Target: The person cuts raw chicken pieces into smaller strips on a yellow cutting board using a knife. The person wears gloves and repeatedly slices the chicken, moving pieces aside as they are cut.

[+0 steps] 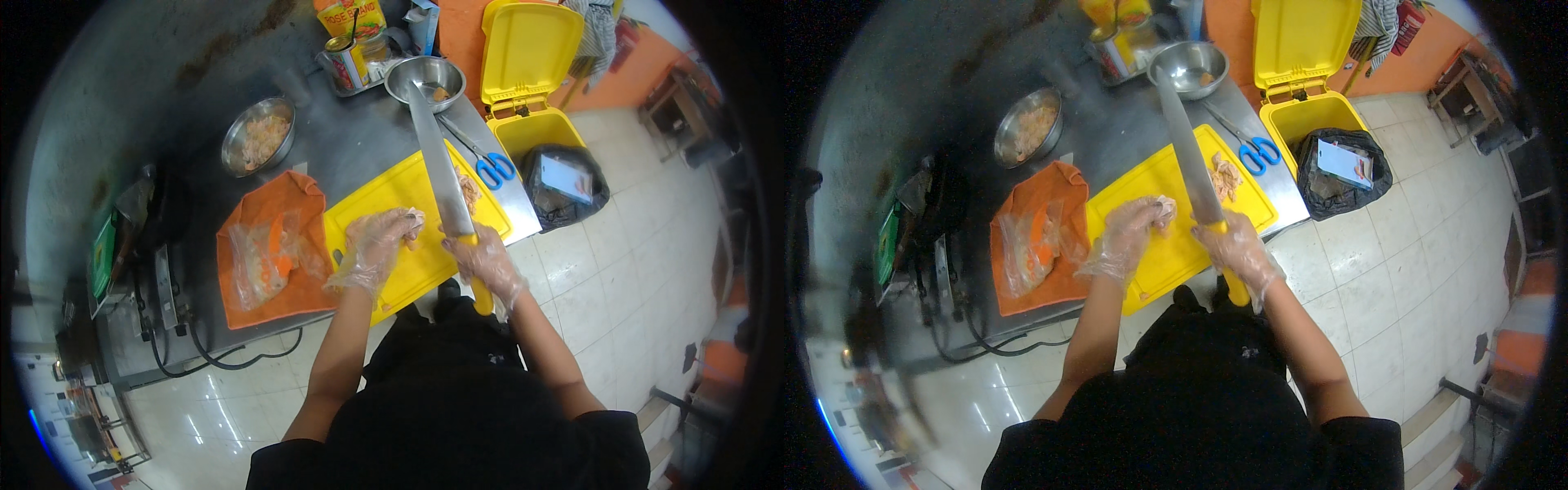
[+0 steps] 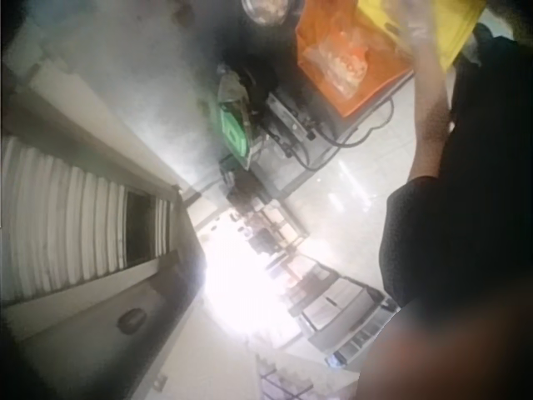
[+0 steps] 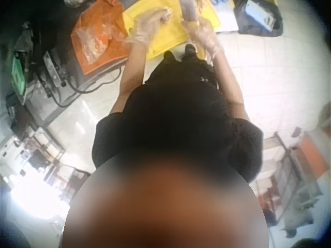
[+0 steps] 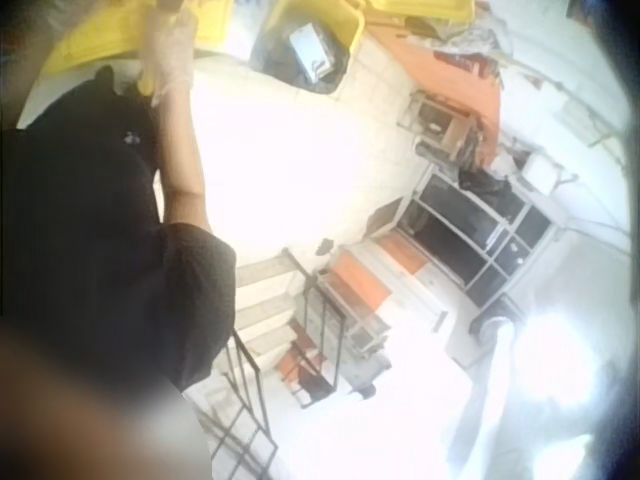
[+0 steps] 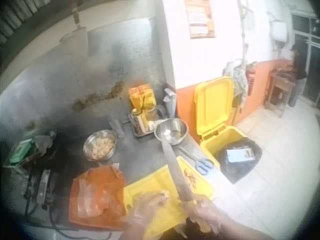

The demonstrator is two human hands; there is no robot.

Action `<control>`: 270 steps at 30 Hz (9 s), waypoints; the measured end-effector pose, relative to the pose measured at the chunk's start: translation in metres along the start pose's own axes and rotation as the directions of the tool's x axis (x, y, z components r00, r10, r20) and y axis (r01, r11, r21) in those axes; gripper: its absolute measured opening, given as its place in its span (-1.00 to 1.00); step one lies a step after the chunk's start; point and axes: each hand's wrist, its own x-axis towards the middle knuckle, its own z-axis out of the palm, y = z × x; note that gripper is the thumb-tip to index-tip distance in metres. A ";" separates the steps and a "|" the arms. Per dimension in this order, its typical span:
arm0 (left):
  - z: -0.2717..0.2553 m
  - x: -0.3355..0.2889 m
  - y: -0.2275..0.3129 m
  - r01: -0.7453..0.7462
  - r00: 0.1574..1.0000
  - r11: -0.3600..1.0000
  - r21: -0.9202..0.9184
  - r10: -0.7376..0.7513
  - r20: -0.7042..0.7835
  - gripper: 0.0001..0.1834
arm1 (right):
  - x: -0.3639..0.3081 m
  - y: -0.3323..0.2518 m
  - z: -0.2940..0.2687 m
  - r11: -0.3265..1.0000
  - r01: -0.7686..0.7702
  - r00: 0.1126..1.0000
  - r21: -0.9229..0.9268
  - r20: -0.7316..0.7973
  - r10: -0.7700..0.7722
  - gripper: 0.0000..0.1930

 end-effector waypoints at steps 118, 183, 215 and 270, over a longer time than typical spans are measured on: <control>0.026 0.037 -0.088 -0.401 0.607 0.377 0.835 0.792 -0.066 -0.85 | 0.032 0.037 -0.007 0.646 0.308 0.936 -0.699 0.100 -0.338 -0.40; 0.019 0.057 -0.102 -0.471 0.619 0.459 0.753 0.780 -0.088 -0.96 | 0.129 0.001 0.038 0.614 0.299 0.946 -0.731 0.143 -0.291 -0.31; 0.023 0.084 -0.030 -0.276 0.947 0.560 0.781 0.297 0.122 -0.74 | -0.018 0.054 -0.011 0.965 -0.069 0.985 -0.254 -0.168 0.026 -0.37; -0.001 -0.026 -0.069 -0.612 0.761 0.262 0.746 0.450 0.467 -0.56 | -0.116 0.087 -0.046 0.737 0.159 0.980 -0.657 0.012 -0.201 -0.38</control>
